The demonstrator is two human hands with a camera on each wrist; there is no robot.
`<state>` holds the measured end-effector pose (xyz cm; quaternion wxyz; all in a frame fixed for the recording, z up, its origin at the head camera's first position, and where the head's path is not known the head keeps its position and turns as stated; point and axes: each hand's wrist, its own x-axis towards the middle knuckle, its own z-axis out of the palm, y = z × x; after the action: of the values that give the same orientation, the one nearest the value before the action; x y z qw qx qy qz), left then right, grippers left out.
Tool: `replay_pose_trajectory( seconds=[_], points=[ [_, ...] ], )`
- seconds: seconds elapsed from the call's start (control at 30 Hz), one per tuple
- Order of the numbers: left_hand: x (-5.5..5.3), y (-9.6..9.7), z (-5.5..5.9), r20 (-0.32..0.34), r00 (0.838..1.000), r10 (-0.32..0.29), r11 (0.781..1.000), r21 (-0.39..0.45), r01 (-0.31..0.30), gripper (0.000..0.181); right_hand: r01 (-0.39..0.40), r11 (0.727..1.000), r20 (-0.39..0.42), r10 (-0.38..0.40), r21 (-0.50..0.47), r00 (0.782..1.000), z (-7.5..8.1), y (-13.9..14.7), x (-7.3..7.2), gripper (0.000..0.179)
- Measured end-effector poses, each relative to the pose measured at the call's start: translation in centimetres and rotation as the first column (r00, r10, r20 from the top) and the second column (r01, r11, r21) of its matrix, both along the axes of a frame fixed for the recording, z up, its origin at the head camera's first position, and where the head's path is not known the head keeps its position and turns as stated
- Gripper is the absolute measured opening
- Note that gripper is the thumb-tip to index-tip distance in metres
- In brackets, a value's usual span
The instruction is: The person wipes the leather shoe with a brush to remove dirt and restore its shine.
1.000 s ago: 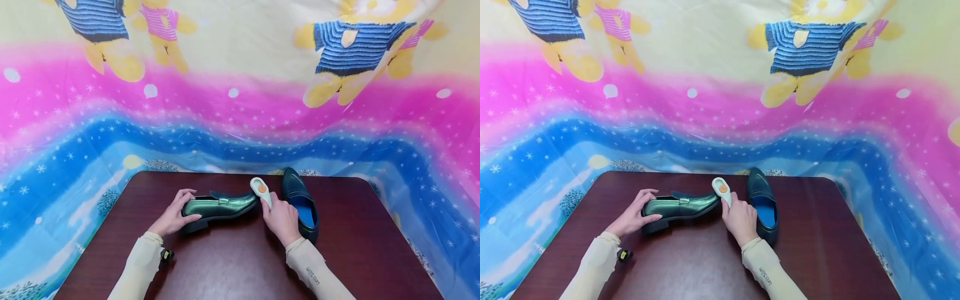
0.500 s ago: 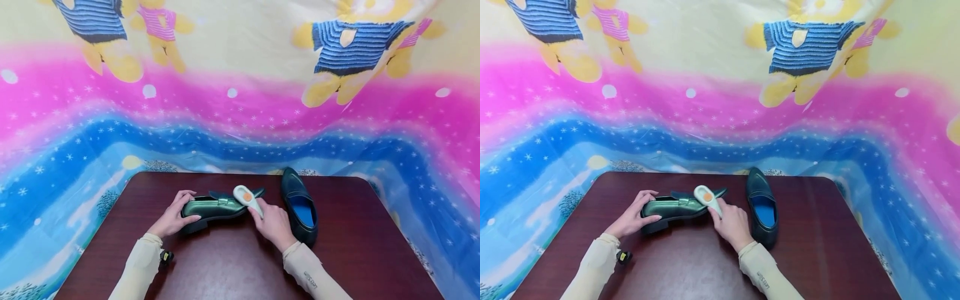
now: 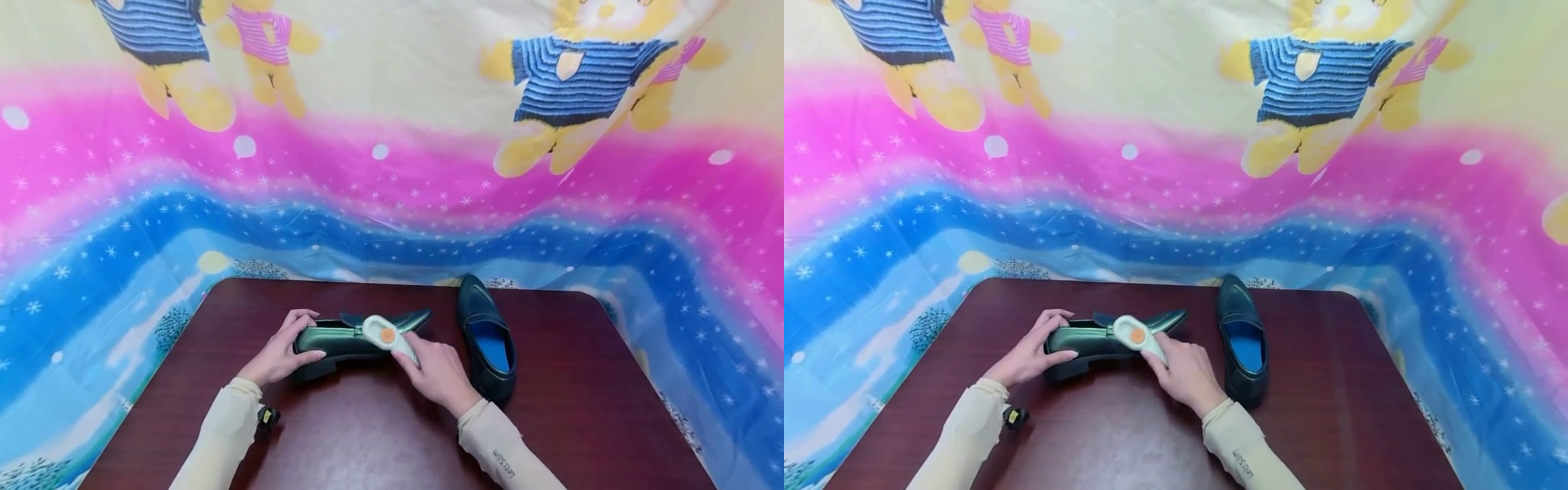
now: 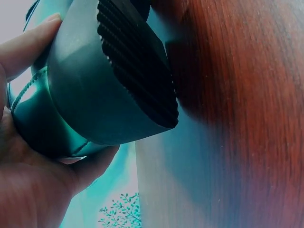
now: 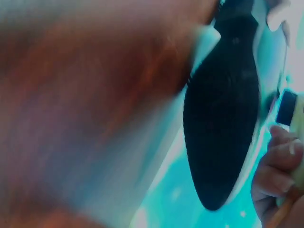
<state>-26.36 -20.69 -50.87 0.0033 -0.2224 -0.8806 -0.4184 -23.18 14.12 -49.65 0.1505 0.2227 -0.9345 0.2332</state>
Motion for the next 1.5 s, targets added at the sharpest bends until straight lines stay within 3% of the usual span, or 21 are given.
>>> replay_pose_trajectory(
  seconds=[0.07, 0.17, 0.27, 0.4, 0.5, 0.63, 0.73, 0.8, 0.87, 0.97, 1.07, 1.17, 1.27, 1.4, 1.5],
  points=[
    [0.0, -0.1, 0.0, 0.008, 1.000, 0.001, 1.000, 0.005, -0.001, 0.033, -0.006, 1.000, -0.021, 0.006, 0.004, 1.000, -0.4, 0.0, -0.1, 0.027],
    [-0.1, -0.2, -0.1, 0.021, 1.000, -0.006, 1.000, 0.007, 0.005, 0.032, 0.123, 0.992, -0.046, -0.124, -0.014, 0.991, -0.6, 0.7, -0.7, 0.029],
    [-0.2, -0.2, -0.1, 0.026, 1.000, -0.008, 1.000, 0.008, 0.008, 0.032, 0.265, 0.964, -0.027, -0.266, -0.027, 0.964, -0.3, 1.7, -1.4, 0.032],
    [-0.2, -0.2, -0.1, 0.035, 0.999, -0.002, 1.000, 0.008, 0.002, 0.032, 0.326, 0.945, 0.024, -0.326, -0.026, 0.945, 0.2, 2.1, -1.7, 0.034],
    [-0.1, -0.3, 0.0, 0.045, 0.999, -0.005, 1.000, 0.007, 0.005, 0.032, 0.281, 0.958, 0.044, -0.279, -0.052, 0.959, 0.3, 1.6, -1.2, 0.034],
    [-0.1, -0.3, 0.2, 0.060, 0.998, -0.008, 1.000, 0.027, 0.006, 0.033, 0.120, 0.990, 0.042, -0.118, -0.068, 0.992, 0.0, 0.5, -0.2, 0.028],
    [-0.2, -0.4, 0.3, 0.068, 0.998, -0.007, 0.999, 0.036, 0.005, 0.033, 0.011, 0.999, 0.014, -0.011, -0.040, 1.000, -0.3, -0.4, 0.5, 0.021],
    [-0.4, -0.4, 0.3, 0.067, 0.998, -0.009, 0.999, 0.039, 0.007, 0.034, -0.007, 1.000, -0.017, 0.007, -0.021, 1.000, -0.5, -0.6, 0.7, 0.020],
    [-0.6, -0.4, 0.2, 0.065, 0.998, -0.010, 0.999, 0.038, 0.008, 0.034, 0.033, 0.999, -0.060, -0.033, -0.008, 0.998, -0.7, -0.5, 0.6, 0.020],
    [-0.7, -0.3, 0.2, 0.063, 0.998, -0.012, 0.999, 0.035, 0.010, 0.035, 0.168, 0.985, -0.092, -0.169, -0.026, 0.981, -0.7, 0.2, 0.3, 0.022],
    [-0.8, -0.3, 0.1, 0.066, 0.998, -0.013, 1.000, 0.029, 0.012, 0.035, 0.292, 0.955, -0.068, -0.295, -0.044, 0.953, -0.4, 0.9, -0.1, 0.025],
    [-0.9, -0.2, 0.0, 0.072, 0.997, -0.014, 0.999, 0.034, 0.011, 0.035, 0.336, 0.941, -0.018, -0.337, -0.040, 0.941, 0.1, 1.2, -0.3, 0.028],
    [-1.0, -0.2, -0.1, 0.073, 0.997, -0.013, 0.999, 0.037, 0.011, 0.035, 0.288, 0.957, 0.003, -0.288, -0.044, 0.958, 0.1, 0.9, -0.1, 0.027],
    [-1.1, -0.4, -0.1, 0.075, 0.997, -0.011, 1.000, 0.027, 0.009, 0.036, 0.113, 0.993, -0.022, -0.114, -0.016, 0.993, -0.3, -0.1, 0.7, 0.022],
    [-1.3, -0.3, 0.0, 0.069, 0.998, -0.009, 1.000, 0.031, 0.007, 0.036, 0.000, 0.999, -0.085, 0.005, 0.054, 0.996, -0.7, -1.1, 1.2, 0.020]
  ],
)
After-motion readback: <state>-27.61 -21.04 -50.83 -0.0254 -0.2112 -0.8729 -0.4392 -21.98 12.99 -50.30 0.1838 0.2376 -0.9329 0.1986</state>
